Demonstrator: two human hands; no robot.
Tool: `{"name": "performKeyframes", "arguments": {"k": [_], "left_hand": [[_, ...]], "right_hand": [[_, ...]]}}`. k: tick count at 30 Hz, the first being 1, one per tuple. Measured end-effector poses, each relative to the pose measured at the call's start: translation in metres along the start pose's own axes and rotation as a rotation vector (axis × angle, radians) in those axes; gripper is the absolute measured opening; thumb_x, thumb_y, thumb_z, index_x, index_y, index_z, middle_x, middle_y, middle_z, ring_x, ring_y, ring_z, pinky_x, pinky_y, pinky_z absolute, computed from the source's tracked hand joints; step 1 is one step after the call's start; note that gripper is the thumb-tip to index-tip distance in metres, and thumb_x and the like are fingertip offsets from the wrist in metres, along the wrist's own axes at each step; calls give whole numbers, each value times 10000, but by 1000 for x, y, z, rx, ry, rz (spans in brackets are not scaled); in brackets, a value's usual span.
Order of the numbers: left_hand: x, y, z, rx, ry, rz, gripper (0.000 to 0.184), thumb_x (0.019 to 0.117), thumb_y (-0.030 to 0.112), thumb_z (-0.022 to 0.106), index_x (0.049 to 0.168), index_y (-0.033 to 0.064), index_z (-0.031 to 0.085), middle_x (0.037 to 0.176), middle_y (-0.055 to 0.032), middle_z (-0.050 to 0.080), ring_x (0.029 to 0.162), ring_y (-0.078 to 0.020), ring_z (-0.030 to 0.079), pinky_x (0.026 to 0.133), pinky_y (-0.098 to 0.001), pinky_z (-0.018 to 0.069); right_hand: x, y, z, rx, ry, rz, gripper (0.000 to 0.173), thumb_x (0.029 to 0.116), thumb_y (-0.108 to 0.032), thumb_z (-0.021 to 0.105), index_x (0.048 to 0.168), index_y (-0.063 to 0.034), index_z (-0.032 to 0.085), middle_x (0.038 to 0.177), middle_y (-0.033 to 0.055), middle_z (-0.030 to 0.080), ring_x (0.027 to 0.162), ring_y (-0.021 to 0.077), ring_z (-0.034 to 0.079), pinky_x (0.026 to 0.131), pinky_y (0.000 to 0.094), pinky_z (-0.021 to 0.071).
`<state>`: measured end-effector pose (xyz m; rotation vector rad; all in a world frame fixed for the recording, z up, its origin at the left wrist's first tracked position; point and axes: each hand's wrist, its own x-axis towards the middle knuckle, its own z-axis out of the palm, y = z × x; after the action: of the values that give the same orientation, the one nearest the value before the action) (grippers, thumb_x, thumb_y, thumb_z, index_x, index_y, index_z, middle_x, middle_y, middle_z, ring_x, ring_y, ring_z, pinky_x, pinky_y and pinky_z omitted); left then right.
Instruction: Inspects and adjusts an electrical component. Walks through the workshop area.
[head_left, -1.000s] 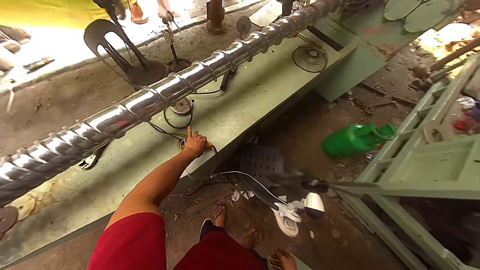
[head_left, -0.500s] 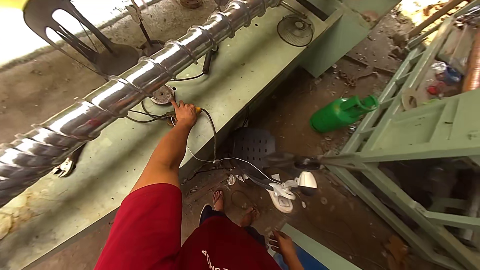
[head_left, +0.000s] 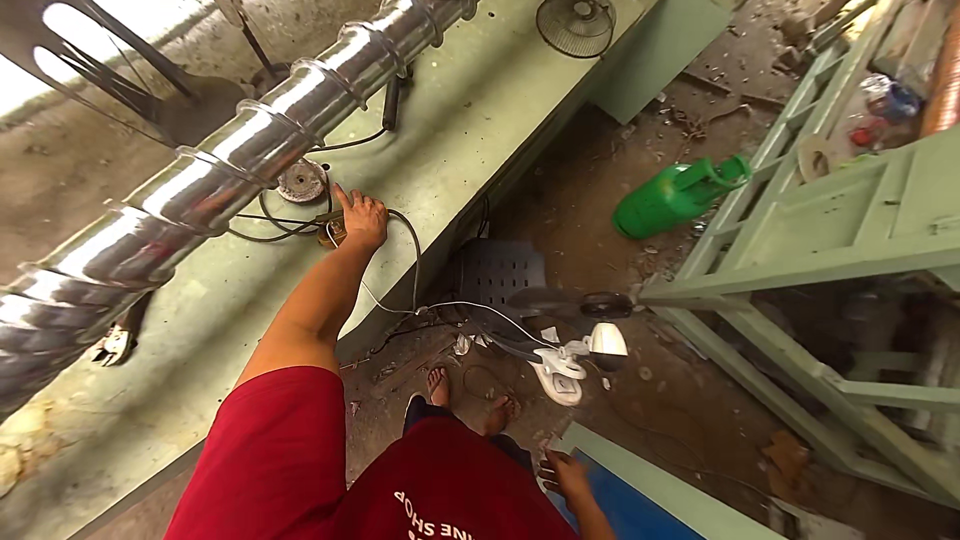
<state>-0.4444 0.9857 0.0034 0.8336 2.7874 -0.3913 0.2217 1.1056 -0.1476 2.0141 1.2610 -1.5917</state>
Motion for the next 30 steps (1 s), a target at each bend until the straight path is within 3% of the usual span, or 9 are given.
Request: {"name": "performKeyframes", "arguments": {"k": [5,7,10,13,14,16,20,25,30], "left_hand": [[-14,20,9,-183,154,150,384,876,194,723,1227,47,671,1319,-224,627,1407,-463,426,1189,-765,58],[-27,35,17,-262,194,220,308,929,150,647,1220,55,681,1272,-232,637,1323,-452,504,1152,-722,227],[-54,61,21,-339,-73,262,250,987,203,597,1163,47,682,1145,-232,678,1097,-435,658,880,-634,533],[-75,83,24,-473,-439,75,385,965,334,673,1109,-22,661,1063,-254,694,998,-420,701,821,-635,566],[-79,87,33,-484,-465,36,358,937,326,693,1049,-13,667,974,-230,712,883,-380,727,750,-591,591],[-82,95,46,-432,-494,-16,323,913,306,702,1022,4,681,1005,-212,716,917,-372,722,769,-592,582],[-77,98,75,-585,-491,-146,312,952,291,637,1057,-3,657,1005,-194,717,902,-325,732,788,-532,595],[-78,100,86,-743,-434,-223,339,1012,277,561,1154,-16,658,1175,-251,680,1139,-390,672,946,-591,542],[-64,109,73,-859,-267,-186,384,1081,287,450,1067,-14,688,1064,-259,703,1059,-411,694,896,-609,548]], "right_hand": [[1,-19,4,5,-2,-39,414,1083,-307,554,1359,2,577,1147,224,718,926,329,740,767,494,611],[0,-27,8,18,-1,-63,418,1077,-311,569,1353,3,584,1139,225,717,922,333,736,765,499,609],[-8,-34,12,12,-18,-75,418,1074,-305,576,1358,1,587,1149,221,717,928,329,737,782,499,612],[-8,-35,12,9,-19,-71,404,1077,-296,571,1352,0,588,1139,221,719,911,324,739,768,493,613],[-6,-33,13,18,-13,-65,407,1076,-302,575,1351,-3,592,1134,221,721,911,327,740,765,496,612],[-4,-29,12,33,-4,-55,404,1075,-300,577,1346,-1,593,1120,220,721,907,328,739,760,497,613],[-7,-21,8,37,12,-31,392,1081,-288,564,1339,6,591,1117,224,721,897,324,736,752,487,608],[-8,-13,9,57,19,-12,395,1079,-295,570,1331,9,593,1113,225,722,895,324,737,750,479,609],[-4,-11,13,30,8,-13,396,1076,-314,574,1317,-2,609,1080,212,738,861,312,745,724,469,613]]}}
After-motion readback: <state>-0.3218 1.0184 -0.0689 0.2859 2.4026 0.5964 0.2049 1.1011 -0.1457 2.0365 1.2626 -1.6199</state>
